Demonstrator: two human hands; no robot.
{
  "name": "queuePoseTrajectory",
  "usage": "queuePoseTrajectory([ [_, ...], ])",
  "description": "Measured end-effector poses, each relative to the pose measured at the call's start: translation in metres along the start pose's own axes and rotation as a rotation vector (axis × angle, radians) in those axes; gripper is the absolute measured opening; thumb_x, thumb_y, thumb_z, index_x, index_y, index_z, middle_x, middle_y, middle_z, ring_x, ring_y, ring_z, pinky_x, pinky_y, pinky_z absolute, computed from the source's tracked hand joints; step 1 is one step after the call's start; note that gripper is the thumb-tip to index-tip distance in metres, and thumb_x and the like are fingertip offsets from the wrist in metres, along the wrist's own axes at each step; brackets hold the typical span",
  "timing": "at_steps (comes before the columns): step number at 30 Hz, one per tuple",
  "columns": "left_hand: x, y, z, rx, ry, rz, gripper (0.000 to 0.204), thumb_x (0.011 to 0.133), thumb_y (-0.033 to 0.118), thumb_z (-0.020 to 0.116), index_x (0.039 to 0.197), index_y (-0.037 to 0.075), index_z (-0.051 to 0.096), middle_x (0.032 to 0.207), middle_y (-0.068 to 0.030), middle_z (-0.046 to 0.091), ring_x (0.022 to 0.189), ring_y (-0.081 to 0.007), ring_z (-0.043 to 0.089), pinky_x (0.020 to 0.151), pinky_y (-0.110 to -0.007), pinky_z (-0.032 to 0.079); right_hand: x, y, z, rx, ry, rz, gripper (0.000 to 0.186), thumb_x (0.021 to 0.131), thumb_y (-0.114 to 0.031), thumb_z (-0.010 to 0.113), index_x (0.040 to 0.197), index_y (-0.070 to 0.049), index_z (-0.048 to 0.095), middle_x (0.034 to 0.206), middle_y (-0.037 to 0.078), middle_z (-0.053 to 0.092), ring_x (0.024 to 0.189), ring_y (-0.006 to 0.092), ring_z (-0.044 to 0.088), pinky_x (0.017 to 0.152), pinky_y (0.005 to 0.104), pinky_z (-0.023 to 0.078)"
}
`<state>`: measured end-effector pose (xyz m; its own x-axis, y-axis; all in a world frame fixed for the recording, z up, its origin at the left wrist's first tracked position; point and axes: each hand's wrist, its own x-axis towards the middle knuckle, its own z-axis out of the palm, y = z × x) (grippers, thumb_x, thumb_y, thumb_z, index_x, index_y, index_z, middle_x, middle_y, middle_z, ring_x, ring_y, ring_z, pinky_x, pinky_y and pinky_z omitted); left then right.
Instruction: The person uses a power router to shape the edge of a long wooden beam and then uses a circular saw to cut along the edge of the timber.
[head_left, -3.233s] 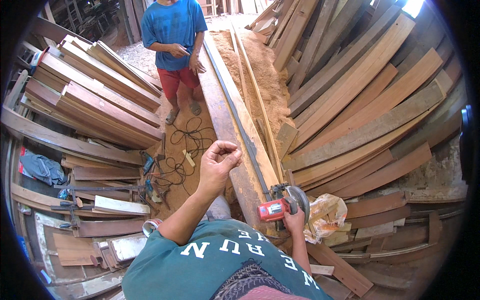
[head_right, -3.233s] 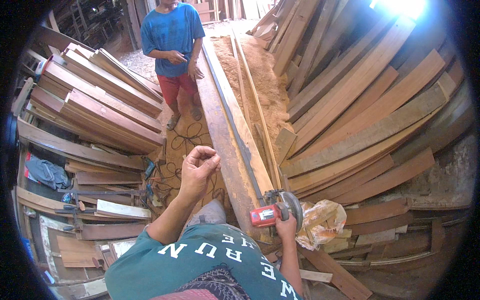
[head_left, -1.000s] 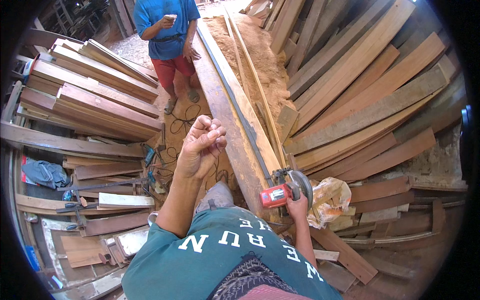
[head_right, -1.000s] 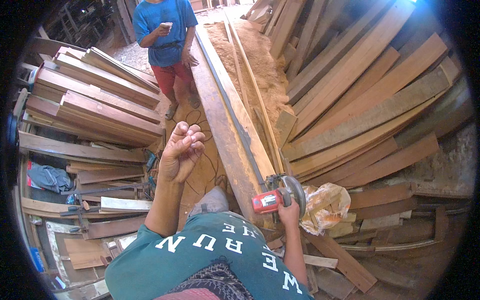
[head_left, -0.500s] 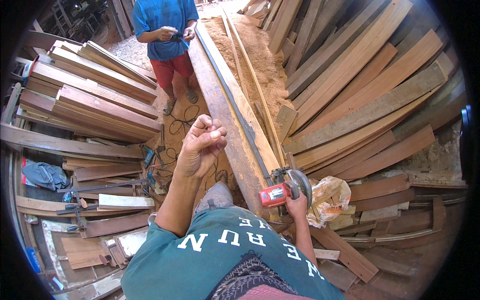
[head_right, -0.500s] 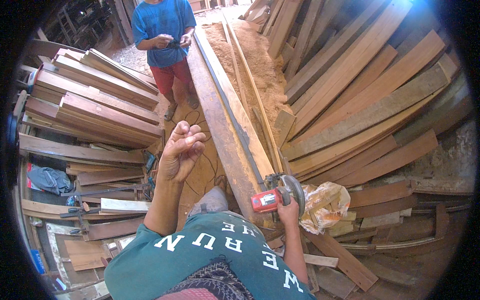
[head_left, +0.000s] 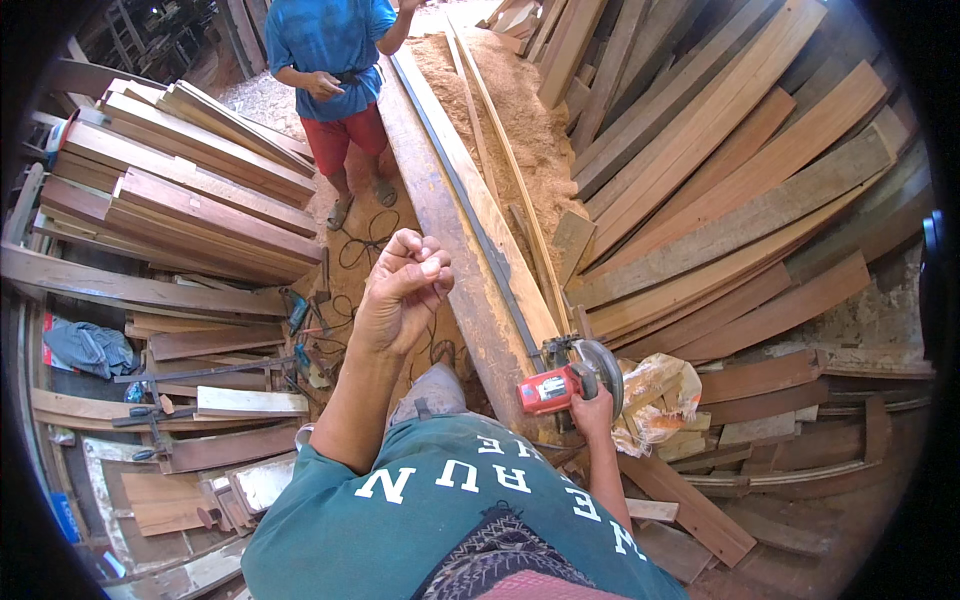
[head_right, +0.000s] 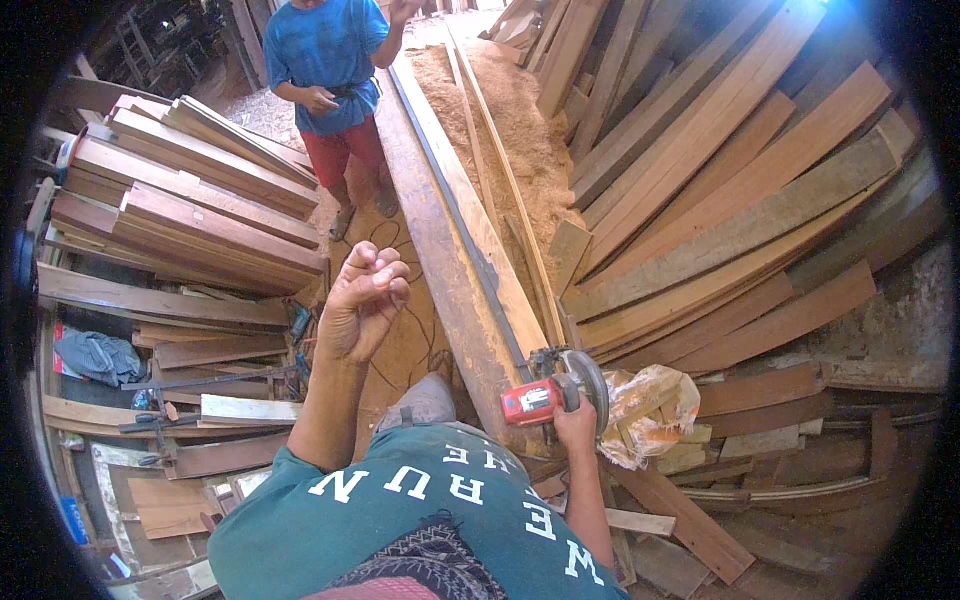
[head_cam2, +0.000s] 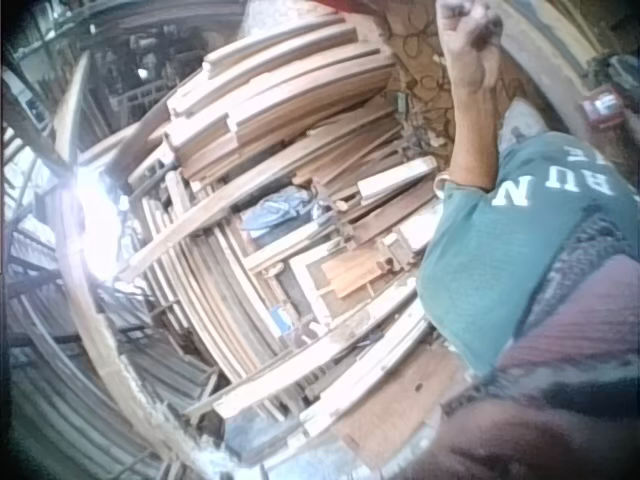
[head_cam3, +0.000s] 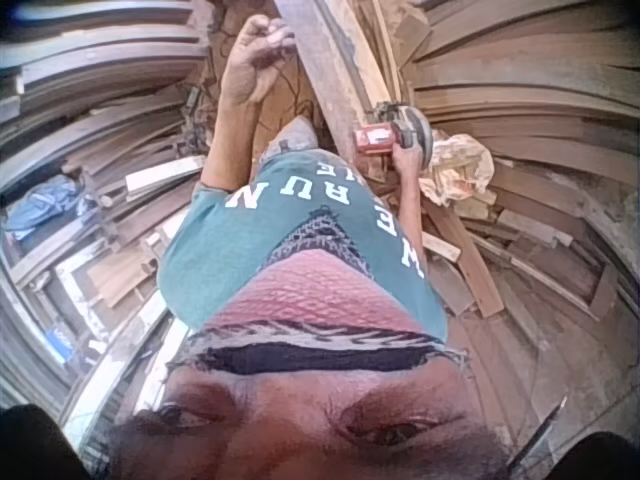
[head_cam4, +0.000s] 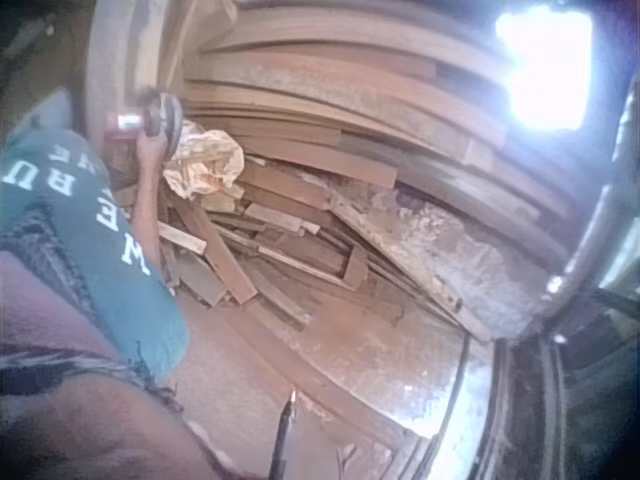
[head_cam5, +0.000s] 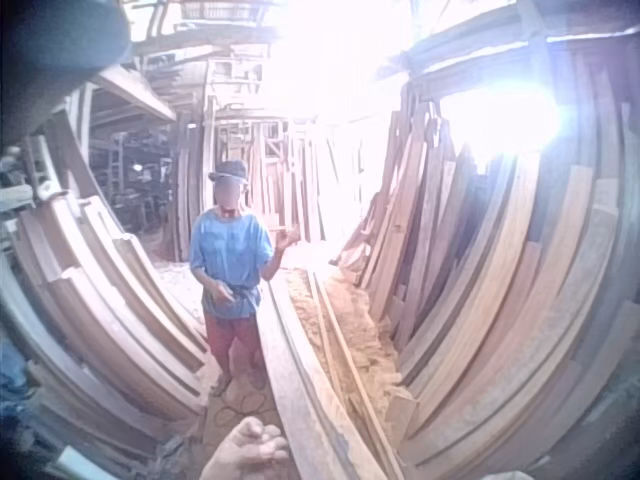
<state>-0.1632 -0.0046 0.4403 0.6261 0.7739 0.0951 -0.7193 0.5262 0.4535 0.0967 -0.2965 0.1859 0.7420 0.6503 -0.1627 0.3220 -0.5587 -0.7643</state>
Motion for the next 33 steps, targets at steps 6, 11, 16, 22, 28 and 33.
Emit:
queuePoseTrajectory([
  [6, 0.002, 0.005, 0.002, -0.053, 0.009, 0.027, 0.027, 0.091, -0.009, 0.073, 0.106, 0.009, 0.059, 0.101, -0.0021, 0.053, 0.095, -0.0129, 0.054, 0.085, -0.025, 0.053, 0.001, 0.006, 0.002, 0.022, 0.027, -0.041, 0.027, 0.079, -0.012, 0.071, 0.102, 0.002, 0.073, 0.079, 0.016, 0.073, 0.07, 0.0265, 0.071, 0.07, 0.0408, 0.057],
  [11, 0.002, 0.008, 0.005, -0.355, -0.102, 0.028, 0.024, 0.096, -0.001, 0.073, 0.112, 0.005, 0.056, 0.103, -0.0029, 0.048, 0.097, -0.0133, 0.051, 0.086, -0.023, 0.055, -0.001, -0.002, 0.0, 0.033, -0.019, 0.056, 0.026, 0.08, -0.011, 0.072, 0.102, 0.001, 0.072, 0.08, 0.014, 0.073, 0.068, 0.0242, 0.071, 0.067, 0.0397, 0.056],
  [16, 0.001, 0.008, 0.004, -0.495, -0.197, -0.012, 0.024, 0.098, 0.004, 0.073, 0.114, 0.005, 0.054, 0.101, -0.003, 0.047, 0.094, -0.0129, 0.051, 0.081, -0.022, 0.057, -0.001, 0.001, 0.001, 0.03, -0.013, 0.04, 0.026, 0.08, -0.01, 0.072, 0.103, 0.001, 0.073, 0.082, 0.014, 0.074, 0.073, 0.0247, 0.072, 0.072, 0.0397, 0.057],
  [22, 0.001, 0.01, -0.001, -0.395, -0.204, -0.031, 0.023, 0.1, 0.011, 0.073, 0.116, 0.007, 0.058, 0.1, -0.0012, 0.049, 0.09, -0.0097, 0.052, 0.077, -0.018, 0.056, 0.001, -0.002, 0.0, -0.002, -0.029, 0.053, 0.03, 0.079, -0.012, 0.074, 0.105, 0.002, 0.073, 0.09, 0.016, 0.076, 0.084, 0.0254, 0.073, 0.082, 0.0404, 0.057],
  [28, 0.001, 0.01, -0.001, -0.241, -0.177, -0.017, 0.025, 0.099, 0.007, 0.073, 0.122, 0.006, 0.062, 0.098, -0.0033, 0.056, 0.085, -0.0107, 0.053, 0.073, -0.019, 0.051, 0.002, 0.014, 0.003, -0.031, -0.022, 0.06, 0.029, 0.079, -0.013, 0.073, 0.104, 0.001, 0.073, 0.083, 0.015, 0.073, 0.074, 0.0259, 0.072, 0.071, 0.0405, 0.058],
  [33, 0.002, 0.007, -0.004, -0.095, -0.201, -0.028, 0.014, 0.103, 0.014, 0.069, 0.114, 0.006, 0.066, 0.088, -0.0008, 0.053, 0.074, -0.0083, 0.048, 0.064, -0.02, 0.041, 0.001, 0.006, 0.001, -0.009, -0.012, 0.025, 0.028, 0.078, -0.012, 0.073, 0.103, 0.002, 0.072, 0.082, 0.016, 0.073, 0.072, 0.0265, 0.072, 0.07, 0.0415, 0.057],
])
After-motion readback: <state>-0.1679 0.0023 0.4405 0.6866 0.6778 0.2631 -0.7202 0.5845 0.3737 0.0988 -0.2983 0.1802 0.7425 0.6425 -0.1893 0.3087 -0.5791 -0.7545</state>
